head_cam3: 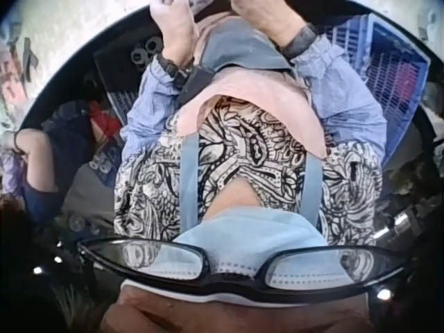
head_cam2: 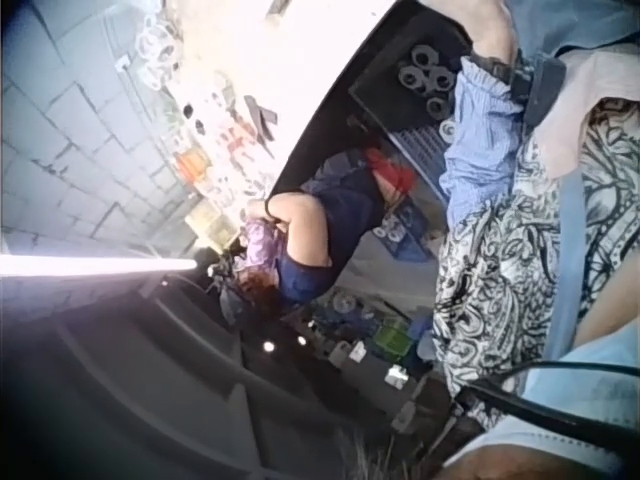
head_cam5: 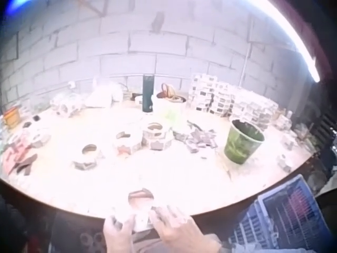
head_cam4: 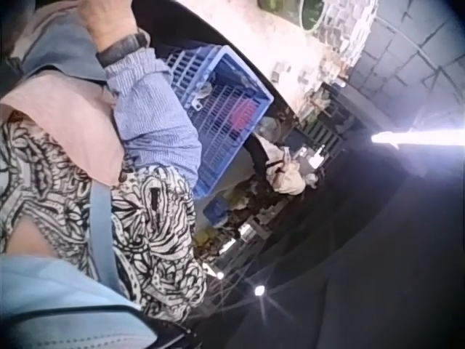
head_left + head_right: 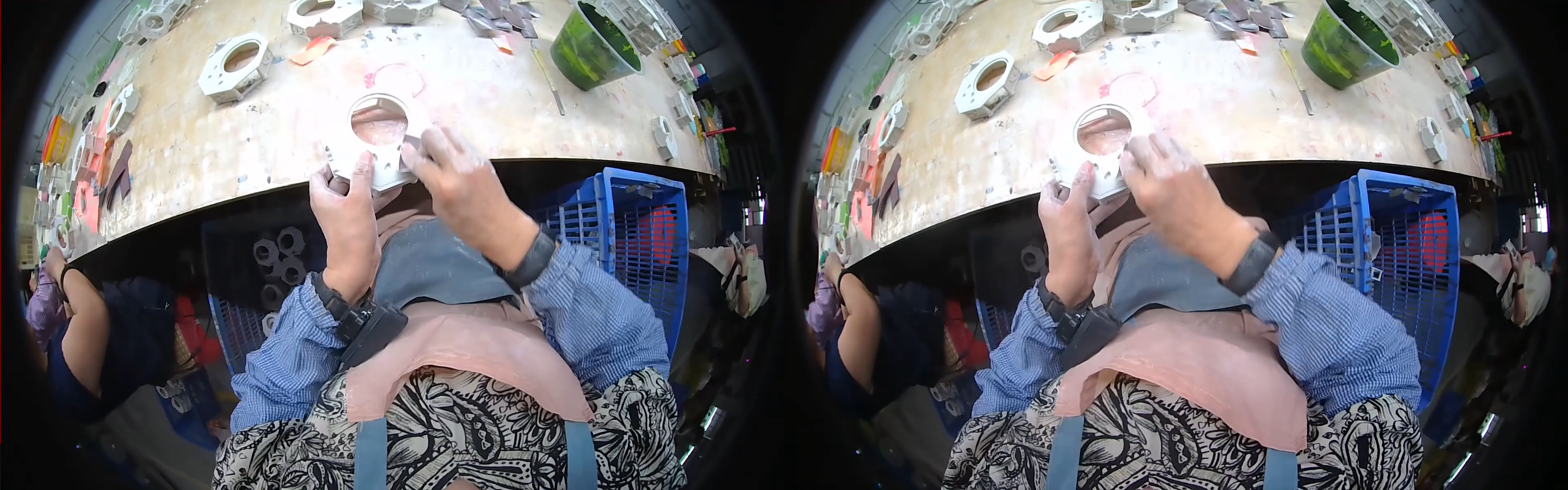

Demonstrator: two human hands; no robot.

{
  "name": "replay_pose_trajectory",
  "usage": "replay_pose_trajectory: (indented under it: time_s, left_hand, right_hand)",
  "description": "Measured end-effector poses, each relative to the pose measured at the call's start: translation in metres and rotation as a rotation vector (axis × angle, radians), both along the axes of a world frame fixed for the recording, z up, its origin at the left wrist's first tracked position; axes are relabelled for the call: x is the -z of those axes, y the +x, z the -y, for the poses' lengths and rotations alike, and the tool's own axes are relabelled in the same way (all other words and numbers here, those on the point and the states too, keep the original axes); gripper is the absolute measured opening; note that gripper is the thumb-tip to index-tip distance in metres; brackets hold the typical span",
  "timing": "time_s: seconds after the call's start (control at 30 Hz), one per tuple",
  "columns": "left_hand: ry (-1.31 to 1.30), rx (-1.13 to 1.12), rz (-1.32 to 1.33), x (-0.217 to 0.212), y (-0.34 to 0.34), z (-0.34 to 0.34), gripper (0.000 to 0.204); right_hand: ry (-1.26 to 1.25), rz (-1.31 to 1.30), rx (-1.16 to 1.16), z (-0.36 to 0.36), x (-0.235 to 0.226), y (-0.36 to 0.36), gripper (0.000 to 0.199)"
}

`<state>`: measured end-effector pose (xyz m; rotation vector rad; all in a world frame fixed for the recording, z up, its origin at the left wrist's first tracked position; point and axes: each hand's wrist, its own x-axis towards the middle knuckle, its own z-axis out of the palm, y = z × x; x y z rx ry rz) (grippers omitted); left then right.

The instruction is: Manually sanding the edges and surfaces of white octagonal plastic components at a workshop table.

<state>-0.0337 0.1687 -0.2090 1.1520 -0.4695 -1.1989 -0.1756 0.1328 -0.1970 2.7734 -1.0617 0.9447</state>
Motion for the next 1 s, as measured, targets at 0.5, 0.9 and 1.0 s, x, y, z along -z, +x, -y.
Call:
replay_pose_trajectory:
  time_s: [0.5,0.9,1.0]
  left_hand:
    - [0.009,-0.004,-0.026,0.007,0.001,0.000,0.040]
    - [0.063,0.021,0.097,0.003,0.001,-0.002,0.031]
    - [0.079,0.008,0.033,-0.003,-0.002,-0.002,0.034]
  right_hand:
    - [0.054,0.001,-0.078,-0.001,0.005,-0.014,0.034]
    - [-0.090,0.097,0.137,0.039,-0.011,-0.061,0.035]
    - [-0.017,0.250,-0.051,0.024,0.005,-0.031,0.032]
